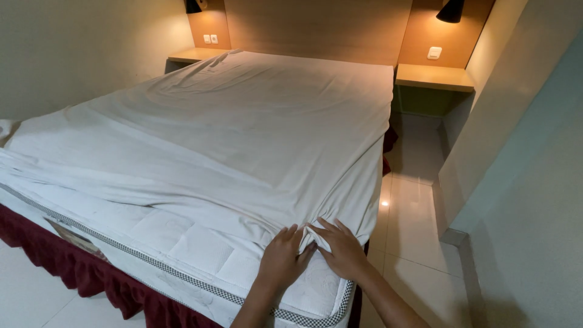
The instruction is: The person spreads a white fitted sheet over a mattress, smoothing the fabric and tucking the corners under the mattress edges. They work around the bed to ensure the sheet is tight and wrinkle-free.
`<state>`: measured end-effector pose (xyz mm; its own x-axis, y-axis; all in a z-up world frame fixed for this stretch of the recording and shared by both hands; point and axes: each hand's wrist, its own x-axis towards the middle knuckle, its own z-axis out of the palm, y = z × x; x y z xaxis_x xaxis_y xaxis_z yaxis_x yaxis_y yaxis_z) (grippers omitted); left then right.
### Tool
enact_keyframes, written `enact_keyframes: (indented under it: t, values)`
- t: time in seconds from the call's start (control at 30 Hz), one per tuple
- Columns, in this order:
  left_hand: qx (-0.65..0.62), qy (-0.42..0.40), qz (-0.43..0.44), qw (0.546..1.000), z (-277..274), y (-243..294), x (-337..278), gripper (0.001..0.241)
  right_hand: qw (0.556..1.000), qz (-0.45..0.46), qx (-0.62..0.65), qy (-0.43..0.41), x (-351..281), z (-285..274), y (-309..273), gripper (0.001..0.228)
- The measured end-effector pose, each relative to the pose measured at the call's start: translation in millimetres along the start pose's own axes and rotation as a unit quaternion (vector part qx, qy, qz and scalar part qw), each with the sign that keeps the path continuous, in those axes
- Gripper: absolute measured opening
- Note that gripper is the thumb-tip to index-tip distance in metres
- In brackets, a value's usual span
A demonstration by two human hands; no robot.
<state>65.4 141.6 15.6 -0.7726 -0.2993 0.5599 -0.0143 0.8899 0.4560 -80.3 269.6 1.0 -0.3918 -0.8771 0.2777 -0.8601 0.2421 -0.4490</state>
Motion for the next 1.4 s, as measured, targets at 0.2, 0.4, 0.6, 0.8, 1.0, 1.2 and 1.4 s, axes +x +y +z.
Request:
enact_keyframes:
  t: [0.2,0.4,0.6,0.8,1.0,1.2,1.4]
  values:
    - [-0.032,-0.03,-0.022,0.999,-23.3,24.2,4.4,0.059,0.998,-0.055,-0.006,0.026,-0.7,14.9,20.7,0.064]
    - [0.04,0.012,0.097,0.994,-13.6,17.3,0.2,0.047,0.997,-0.006,0.021,0.078,-6.9,-8.2,-6.1,0.091]
    - [0.095,0.015,0.146,0.985,2.2,37.9,13.0,0.052,0.977,0.034,0.009,0.209,-14.1,10.7,14.6,0.104]
    - [0.118,-0.02,0.142,0.983,33.4,11.2,43.8,0.055,0.954,0.098,0.027,0.281,-20.0,13.2,29.4,0.101]
    - [0.082,0.0,0.045,0.996,52.2,-13.8,53.3,0.034,0.97,0.079,0.012,0.23,-27.5,8.3,50.7,0.081]
    - [0.053,0.089,0.018,0.994,49.4,-10.6,61.5,0.039,0.986,0.037,-0.041,0.155,-15.2,6.0,59.3,0.068]
    - [0.049,0.02,0.006,0.999,51.1,-13.8,57.7,0.041,0.994,0.029,-0.097,0.045,30.2,-5.1,67.8,0.081]
